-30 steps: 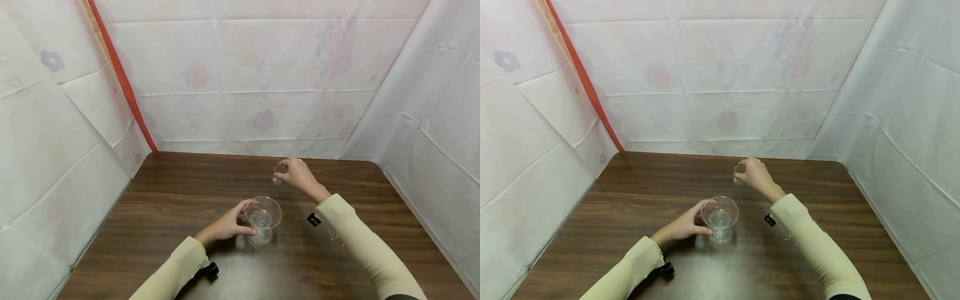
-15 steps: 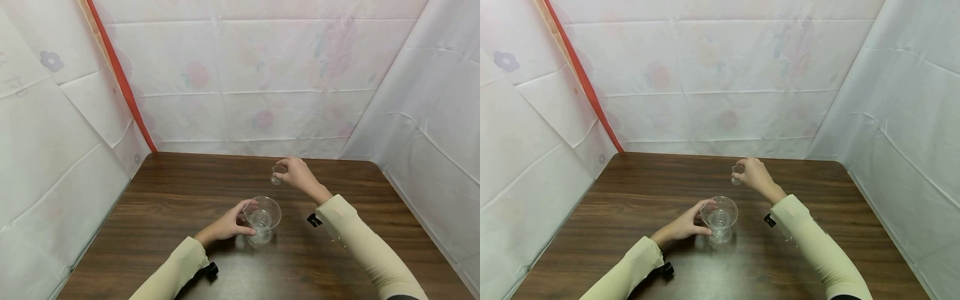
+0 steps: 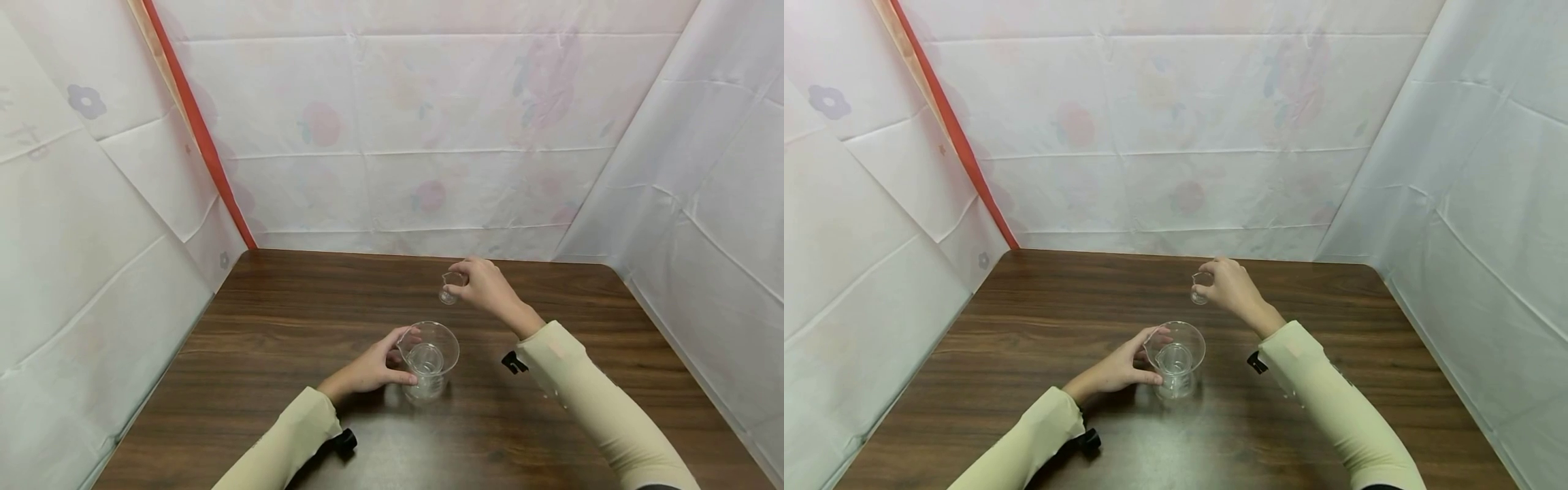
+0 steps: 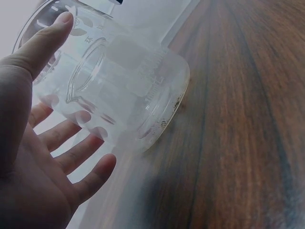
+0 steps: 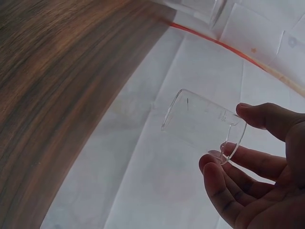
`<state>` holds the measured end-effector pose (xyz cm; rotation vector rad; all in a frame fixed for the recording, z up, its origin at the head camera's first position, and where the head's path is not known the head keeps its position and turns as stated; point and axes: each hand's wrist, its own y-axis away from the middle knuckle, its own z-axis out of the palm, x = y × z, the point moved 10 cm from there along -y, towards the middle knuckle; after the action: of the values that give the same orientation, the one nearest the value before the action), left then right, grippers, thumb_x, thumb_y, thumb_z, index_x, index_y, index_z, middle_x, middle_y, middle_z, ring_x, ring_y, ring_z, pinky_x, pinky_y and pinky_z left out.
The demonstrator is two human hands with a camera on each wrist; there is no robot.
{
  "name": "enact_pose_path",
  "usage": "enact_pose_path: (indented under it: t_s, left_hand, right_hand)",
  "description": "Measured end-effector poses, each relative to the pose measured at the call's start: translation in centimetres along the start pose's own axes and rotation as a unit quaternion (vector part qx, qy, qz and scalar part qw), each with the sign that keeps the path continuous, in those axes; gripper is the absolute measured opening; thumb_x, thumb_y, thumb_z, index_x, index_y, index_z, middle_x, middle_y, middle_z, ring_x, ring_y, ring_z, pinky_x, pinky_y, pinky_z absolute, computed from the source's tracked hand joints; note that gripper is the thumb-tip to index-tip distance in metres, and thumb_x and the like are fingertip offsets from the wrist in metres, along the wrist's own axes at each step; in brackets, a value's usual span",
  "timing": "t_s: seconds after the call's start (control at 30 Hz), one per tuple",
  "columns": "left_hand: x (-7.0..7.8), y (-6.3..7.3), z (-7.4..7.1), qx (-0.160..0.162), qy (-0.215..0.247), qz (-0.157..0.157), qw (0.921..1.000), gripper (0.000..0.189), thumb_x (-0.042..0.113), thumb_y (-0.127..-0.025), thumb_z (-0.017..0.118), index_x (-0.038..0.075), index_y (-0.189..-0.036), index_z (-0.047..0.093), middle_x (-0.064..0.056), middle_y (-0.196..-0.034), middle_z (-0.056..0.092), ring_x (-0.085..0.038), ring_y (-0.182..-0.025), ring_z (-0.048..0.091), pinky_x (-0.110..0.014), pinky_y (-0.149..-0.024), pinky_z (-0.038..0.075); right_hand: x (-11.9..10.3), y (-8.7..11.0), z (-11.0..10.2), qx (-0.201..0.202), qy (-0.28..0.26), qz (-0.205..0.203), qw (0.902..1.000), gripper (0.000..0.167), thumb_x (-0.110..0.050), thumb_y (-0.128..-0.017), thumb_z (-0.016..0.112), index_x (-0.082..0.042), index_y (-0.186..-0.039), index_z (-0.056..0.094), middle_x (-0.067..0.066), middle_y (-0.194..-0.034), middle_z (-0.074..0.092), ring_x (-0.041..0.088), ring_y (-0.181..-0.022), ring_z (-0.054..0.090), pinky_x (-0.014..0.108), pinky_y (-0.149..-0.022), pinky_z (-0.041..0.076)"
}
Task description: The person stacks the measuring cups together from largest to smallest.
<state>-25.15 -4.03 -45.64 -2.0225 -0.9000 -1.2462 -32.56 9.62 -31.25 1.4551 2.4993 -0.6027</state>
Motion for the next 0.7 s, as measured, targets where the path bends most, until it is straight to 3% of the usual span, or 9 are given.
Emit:
enact_pose_path:
  t_s: [0.3,0.7]
  left_hand:
    - [0.0,-0.1,-0.1,0.002,-0.007,0.003,1.0,0.084,0.019,-0.081,0.08,0.005,-0.148,0.032,-0.018,-0.145,0.049,-0.03,-0.132,0.049,-0.038,-0.099,0.046]
    - [-0.2,0.0,-0.1,0.002,0.0,0.003,1.0,0.082,0.019,-0.081,0.08,0.01,-0.148,0.033,-0.015,-0.145,0.05,-0.03,-0.134,0.048,-0.038,-0.1,0.046]
  right_hand:
    - [-0.9,0.2,-0.7,0.012,0.005,-0.015,0.9998,0.033,-0.022,-0.082,0.077,-0.001,-0.107,0.072,0.01,-0.085,0.066,0.019,-0.071,0.056,0.035,-0.066,0.043]
    - [-1.8,0.8,-0.7,-0.012,-0.026,-0.018,0.9994,0.032,-0.023,-0.083,0.077,-0.004,-0.108,0.072,0.008,-0.086,0.064,0.014,-0.071,0.054,0.028,-0.064,0.044]
